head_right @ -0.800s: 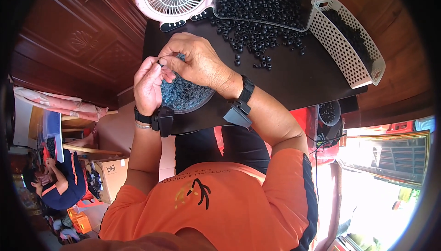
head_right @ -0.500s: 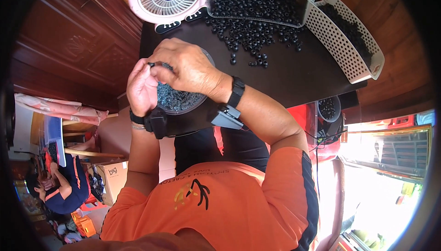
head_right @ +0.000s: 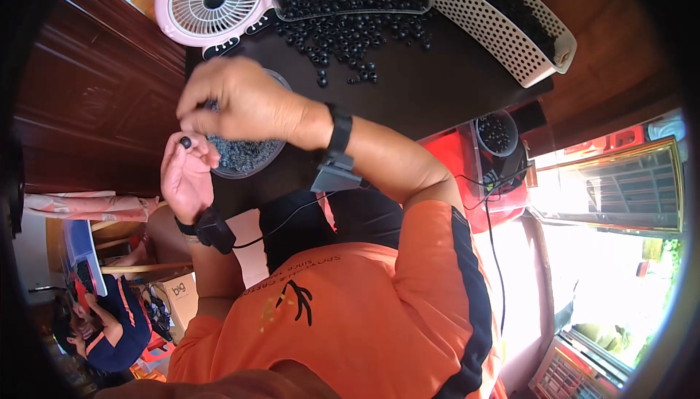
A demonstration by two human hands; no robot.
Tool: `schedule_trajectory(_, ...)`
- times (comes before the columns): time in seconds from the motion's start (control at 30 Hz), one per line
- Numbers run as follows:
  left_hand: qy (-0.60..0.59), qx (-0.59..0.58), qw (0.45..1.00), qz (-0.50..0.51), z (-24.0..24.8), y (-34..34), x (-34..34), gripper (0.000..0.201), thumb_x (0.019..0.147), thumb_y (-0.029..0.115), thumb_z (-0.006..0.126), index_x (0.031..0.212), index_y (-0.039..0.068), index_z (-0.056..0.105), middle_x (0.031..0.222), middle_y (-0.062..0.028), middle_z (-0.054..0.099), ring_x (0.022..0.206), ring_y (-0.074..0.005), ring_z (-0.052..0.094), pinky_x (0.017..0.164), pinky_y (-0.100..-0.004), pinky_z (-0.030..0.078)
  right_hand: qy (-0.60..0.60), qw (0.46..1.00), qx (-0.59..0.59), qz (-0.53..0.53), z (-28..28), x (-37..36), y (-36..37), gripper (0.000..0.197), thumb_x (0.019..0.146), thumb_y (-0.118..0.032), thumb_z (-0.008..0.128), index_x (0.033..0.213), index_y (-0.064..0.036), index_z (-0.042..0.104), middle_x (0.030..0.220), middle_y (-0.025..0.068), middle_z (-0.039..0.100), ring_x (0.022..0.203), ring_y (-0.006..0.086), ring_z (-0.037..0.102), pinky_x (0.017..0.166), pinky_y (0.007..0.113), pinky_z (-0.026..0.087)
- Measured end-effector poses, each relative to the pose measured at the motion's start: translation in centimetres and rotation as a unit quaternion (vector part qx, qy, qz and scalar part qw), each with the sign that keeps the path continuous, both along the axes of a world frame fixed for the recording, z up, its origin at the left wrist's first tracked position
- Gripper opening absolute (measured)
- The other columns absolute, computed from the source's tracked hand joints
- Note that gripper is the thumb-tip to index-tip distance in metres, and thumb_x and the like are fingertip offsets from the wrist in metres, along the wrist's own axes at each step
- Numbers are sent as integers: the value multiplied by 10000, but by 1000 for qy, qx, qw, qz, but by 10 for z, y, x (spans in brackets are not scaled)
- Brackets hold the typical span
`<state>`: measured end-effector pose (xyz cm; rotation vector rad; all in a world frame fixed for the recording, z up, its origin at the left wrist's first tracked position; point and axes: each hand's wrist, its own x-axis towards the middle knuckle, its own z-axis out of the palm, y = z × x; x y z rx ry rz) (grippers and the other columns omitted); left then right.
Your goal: The person assembles small components by repeatedly picking parts from the table and containers and fitting them together by hand.
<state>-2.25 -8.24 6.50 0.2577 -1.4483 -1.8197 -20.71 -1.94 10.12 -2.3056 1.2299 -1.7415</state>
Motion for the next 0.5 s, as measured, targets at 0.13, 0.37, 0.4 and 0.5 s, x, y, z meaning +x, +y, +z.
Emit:
schedule_trajectory(0.13, 11, 26, 999, -21, -16, 17, 23, 228, 923, 217, 436, 923, -7, 481, 788, -95, 517, 688, -196, 523, 624, -285, 411, -341, 936, 79, 43, 33, -35, 28, 113, 867, -97, 649, 923, -1, 666, 880, 37, 679, 810, 86, 621, 769, 221, 490)
schedule_trajectory(0.37, -38, 41, 998, -23, -54, 37, 39, 235, 914, 235, 455, 904, 1, 477, 767, -101, 510, 675, -198, 515, 637, -300, 418, -273, 922, 243, -127, -25, -74, 80, 159, 831, -159, 681, 913, -23, 673, 781, 19, 665, 707, 64, 583, 649, 219, 472)
schedule_trajectory(0.4, -40, 34, 998, -19, -56, 38, 39, 234, 915, 235, 455, 903, 2, 477, 760, -100, 510, 675, -198, 517, 638, -299, 418, -272, 922, 246, -126, -36, -75, 85, 159, 831, -159, 681, 913, -23, 673, 781, 19, 665, 707, 64, 583, 649, 219, 472)
schedule_trajectory(0.5, -29, 36, 999, -16, -60, 36, 34, 238, 918, 235, 454, 902, -1, 479, 742, -99, 508, 673, -198, 515, 639, -302, 421, -156, 895, 330, -255, -61, -70, 99, 189, 792, -175, 694, 916, -34, 672, 770, 54, 662, 674, 128, 611, 641, 260, 486)
